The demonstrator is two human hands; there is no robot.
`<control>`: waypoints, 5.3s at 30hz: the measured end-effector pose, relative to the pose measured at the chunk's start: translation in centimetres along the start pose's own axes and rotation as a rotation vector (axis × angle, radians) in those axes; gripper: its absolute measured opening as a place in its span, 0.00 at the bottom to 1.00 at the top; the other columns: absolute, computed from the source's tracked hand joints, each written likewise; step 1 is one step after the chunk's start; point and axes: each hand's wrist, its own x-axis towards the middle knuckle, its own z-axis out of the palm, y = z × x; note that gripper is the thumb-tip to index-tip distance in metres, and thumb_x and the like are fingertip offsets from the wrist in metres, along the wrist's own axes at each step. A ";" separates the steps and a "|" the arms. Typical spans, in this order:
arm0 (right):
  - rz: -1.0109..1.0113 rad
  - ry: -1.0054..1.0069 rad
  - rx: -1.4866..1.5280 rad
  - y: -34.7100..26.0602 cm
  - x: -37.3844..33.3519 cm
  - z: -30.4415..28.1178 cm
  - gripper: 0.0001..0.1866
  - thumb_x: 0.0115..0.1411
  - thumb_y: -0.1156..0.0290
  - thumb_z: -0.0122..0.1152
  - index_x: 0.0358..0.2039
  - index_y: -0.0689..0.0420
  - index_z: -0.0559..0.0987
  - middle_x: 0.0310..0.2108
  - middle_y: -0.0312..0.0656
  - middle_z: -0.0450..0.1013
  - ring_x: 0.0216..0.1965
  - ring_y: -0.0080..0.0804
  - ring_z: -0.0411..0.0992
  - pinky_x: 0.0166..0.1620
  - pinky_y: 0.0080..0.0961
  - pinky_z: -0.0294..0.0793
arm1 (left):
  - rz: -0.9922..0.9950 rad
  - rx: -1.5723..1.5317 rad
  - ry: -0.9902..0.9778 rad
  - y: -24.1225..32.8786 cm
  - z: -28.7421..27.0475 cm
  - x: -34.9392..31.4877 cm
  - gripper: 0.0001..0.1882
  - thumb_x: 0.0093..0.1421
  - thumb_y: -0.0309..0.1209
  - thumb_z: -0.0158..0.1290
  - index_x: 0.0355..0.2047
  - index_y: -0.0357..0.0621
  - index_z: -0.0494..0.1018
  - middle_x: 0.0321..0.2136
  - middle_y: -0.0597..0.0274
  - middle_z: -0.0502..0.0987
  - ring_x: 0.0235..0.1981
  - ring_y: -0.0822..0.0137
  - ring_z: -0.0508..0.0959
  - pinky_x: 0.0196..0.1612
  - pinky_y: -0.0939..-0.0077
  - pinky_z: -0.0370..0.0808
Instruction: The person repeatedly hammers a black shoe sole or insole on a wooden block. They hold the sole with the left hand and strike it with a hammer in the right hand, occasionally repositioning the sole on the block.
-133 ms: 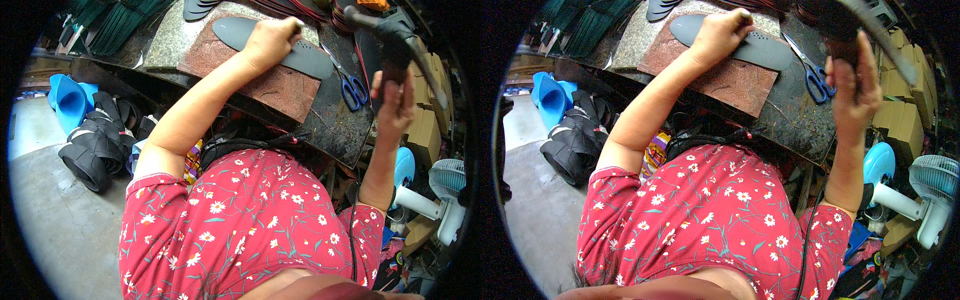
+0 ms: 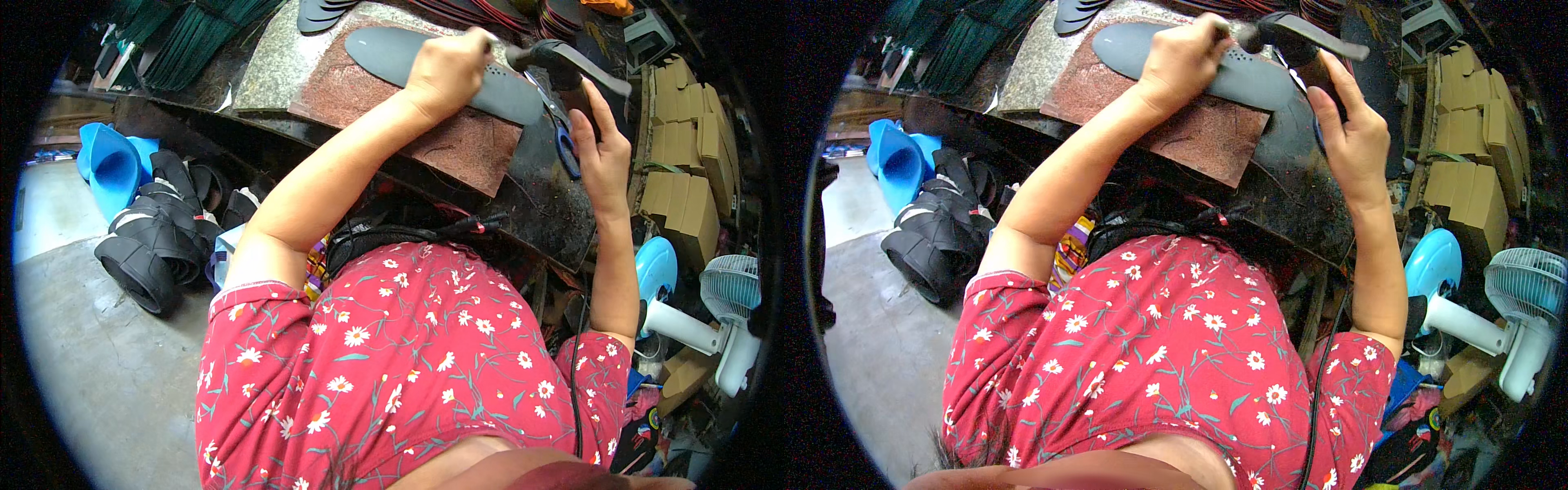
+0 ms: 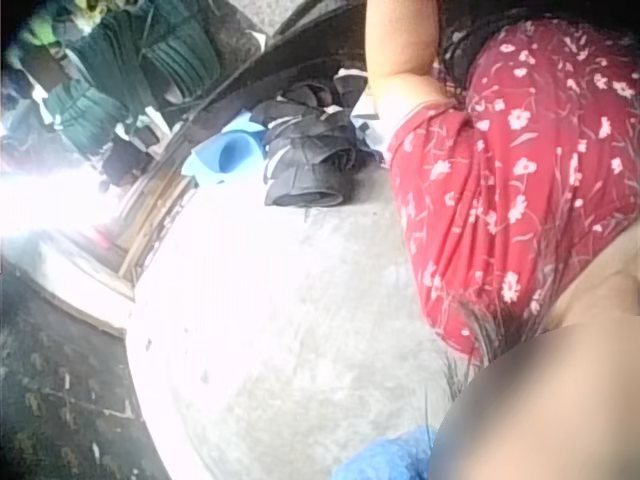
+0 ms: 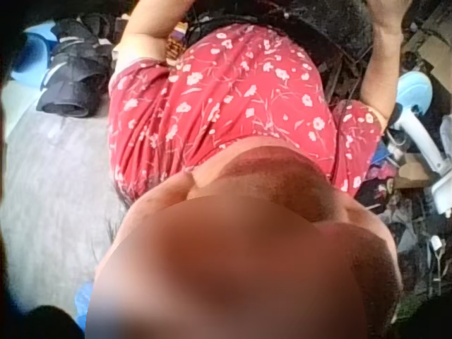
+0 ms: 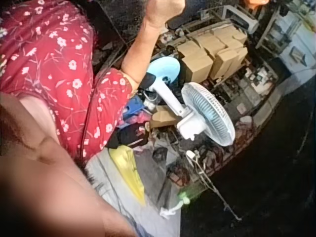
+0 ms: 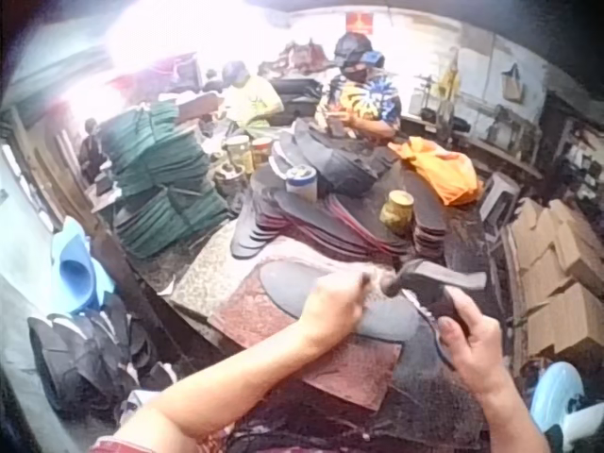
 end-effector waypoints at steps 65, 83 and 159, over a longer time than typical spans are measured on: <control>0.014 0.060 -0.018 0.8 -0.4 -0.5 0.21 0.63 0.64 0.62 0.56 0.52 0.75 0.47 0.43 0.78 0.42 0.29 0.78 0.44 0.25 0.75 | -0.501 -0.669 0.002 -1.1 0.6 0.3 0.10 0.57 0.33 0.60 0.29 0.38 0.77 0.23 0.55 0.81 0.23 0.70 0.83 0.29 0.74 0.79; 0.141 -0.043 -0.029 1.6 -2.2 -0.1 0.21 0.64 0.60 0.59 0.57 0.45 0.75 0.47 0.49 0.77 0.46 0.37 0.78 0.46 0.27 0.74 | -0.482 -0.796 0.181 -0.6 -0.2 0.5 0.06 0.64 0.28 0.53 0.33 0.37 0.73 0.25 0.60 0.79 0.26 0.72 0.79 0.32 0.77 0.78; 0.158 -0.237 -0.588 7.8 1.5 -4.4 0.27 0.60 0.50 0.59 0.57 0.48 0.74 0.55 0.50 0.71 0.56 0.50 0.68 0.57 0.41 0.68 | -0.181 -0.241 0.141 -0.2 -2.3 -1.0 0.05 0.59 0.24 0.60 0.34 0.38 0.75 0.28 0.61 0.80 0.31 0.72 0.81 0.36 0.78 0.77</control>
